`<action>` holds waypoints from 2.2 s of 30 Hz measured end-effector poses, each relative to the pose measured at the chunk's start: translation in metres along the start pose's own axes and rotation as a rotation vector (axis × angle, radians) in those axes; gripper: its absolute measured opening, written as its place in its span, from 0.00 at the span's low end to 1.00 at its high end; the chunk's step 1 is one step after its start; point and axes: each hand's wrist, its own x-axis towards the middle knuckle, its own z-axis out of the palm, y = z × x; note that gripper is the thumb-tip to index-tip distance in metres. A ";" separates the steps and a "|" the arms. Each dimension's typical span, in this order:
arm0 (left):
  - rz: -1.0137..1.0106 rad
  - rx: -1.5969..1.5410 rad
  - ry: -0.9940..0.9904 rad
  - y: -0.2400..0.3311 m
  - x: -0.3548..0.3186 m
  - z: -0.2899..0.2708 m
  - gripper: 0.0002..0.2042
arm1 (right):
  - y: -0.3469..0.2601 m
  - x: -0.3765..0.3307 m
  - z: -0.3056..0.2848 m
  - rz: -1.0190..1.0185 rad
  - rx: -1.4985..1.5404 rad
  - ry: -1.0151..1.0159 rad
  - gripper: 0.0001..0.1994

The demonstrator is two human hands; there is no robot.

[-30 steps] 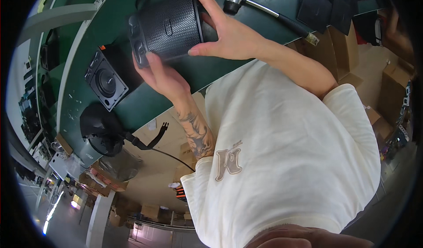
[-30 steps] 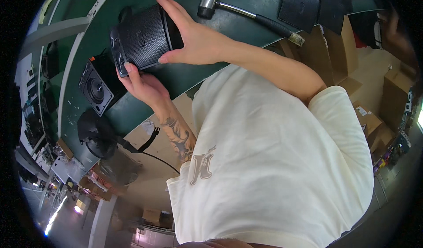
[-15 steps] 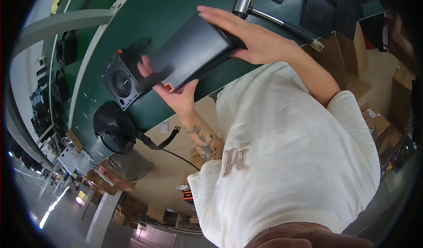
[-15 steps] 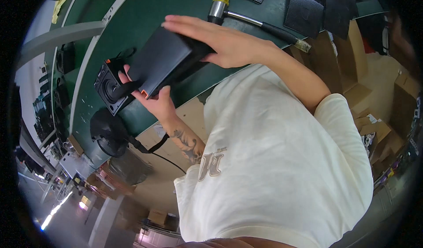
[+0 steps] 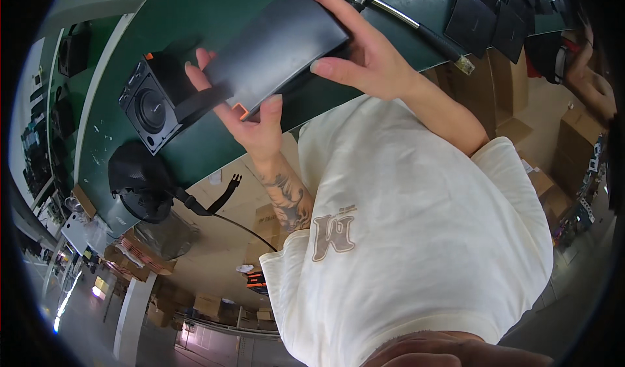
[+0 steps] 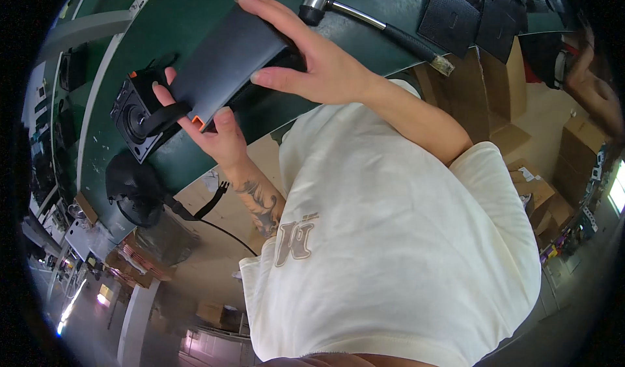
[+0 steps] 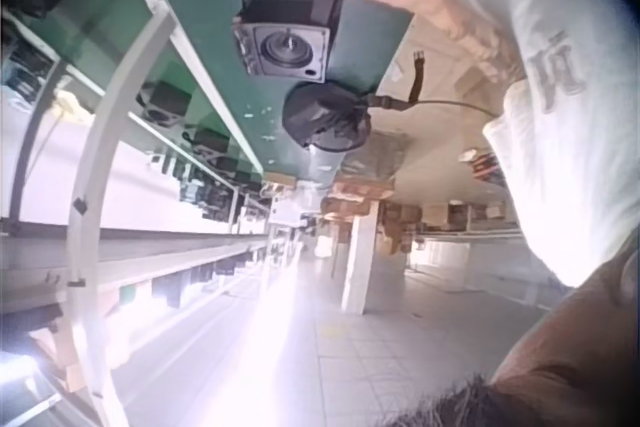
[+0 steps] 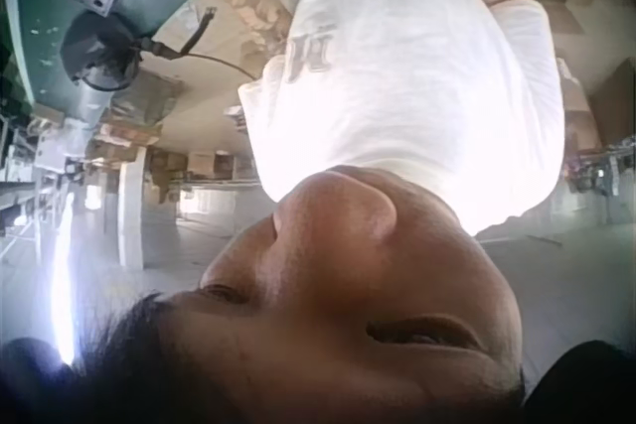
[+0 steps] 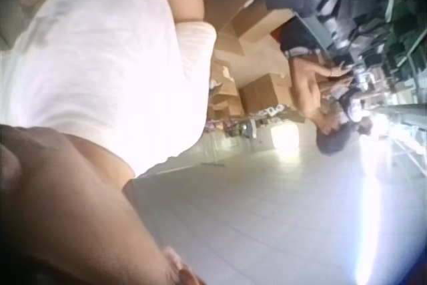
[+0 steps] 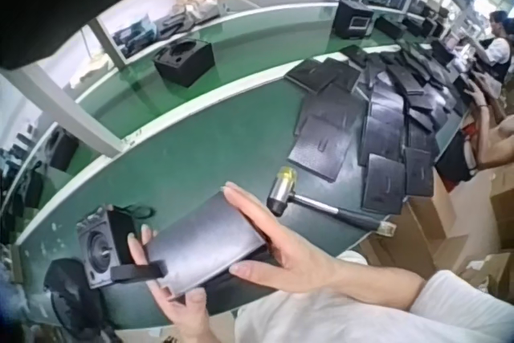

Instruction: The person assembles small black speaker units by attaching textured grilles to the speaker frames. They use a rubber mallet to tap the grilles into place, ensuring a secure fit. The process is repeated for multiple units, with the person handling each speaker individually and placing the finished ones on the table.

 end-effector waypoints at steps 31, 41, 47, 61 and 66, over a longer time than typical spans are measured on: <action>-0.050 0.089 0.024 0.005 -0.005 0.001 0.61 | 0.012 -0.001 -0.007 0.024 -0.140 -0.037 0.41; -0.079 0.037 -0.071 -0.002 0.006 -0.017 0.64 | 0.011 0.004 -0.022 -0.062 -0.199 -0.098 0.37; 0.117 0.067 -0.007 -0.020 0.009 -0.014 0.54 | 0.013 0.015 -0.021 -0.167 -0.252 -0.044 0.31; -0.058 -0.053 0.085 0.004 0.027 -0.014 0.40 | 0.017 0.027 -0.004 -0.009 -0.023 -0.032 0.31; -0.192 -0.054 0.135 0.010 0.034 -0.014 0.36 | 0.004 0.032 -0.001 0.095 -0.108 -0.047 0.32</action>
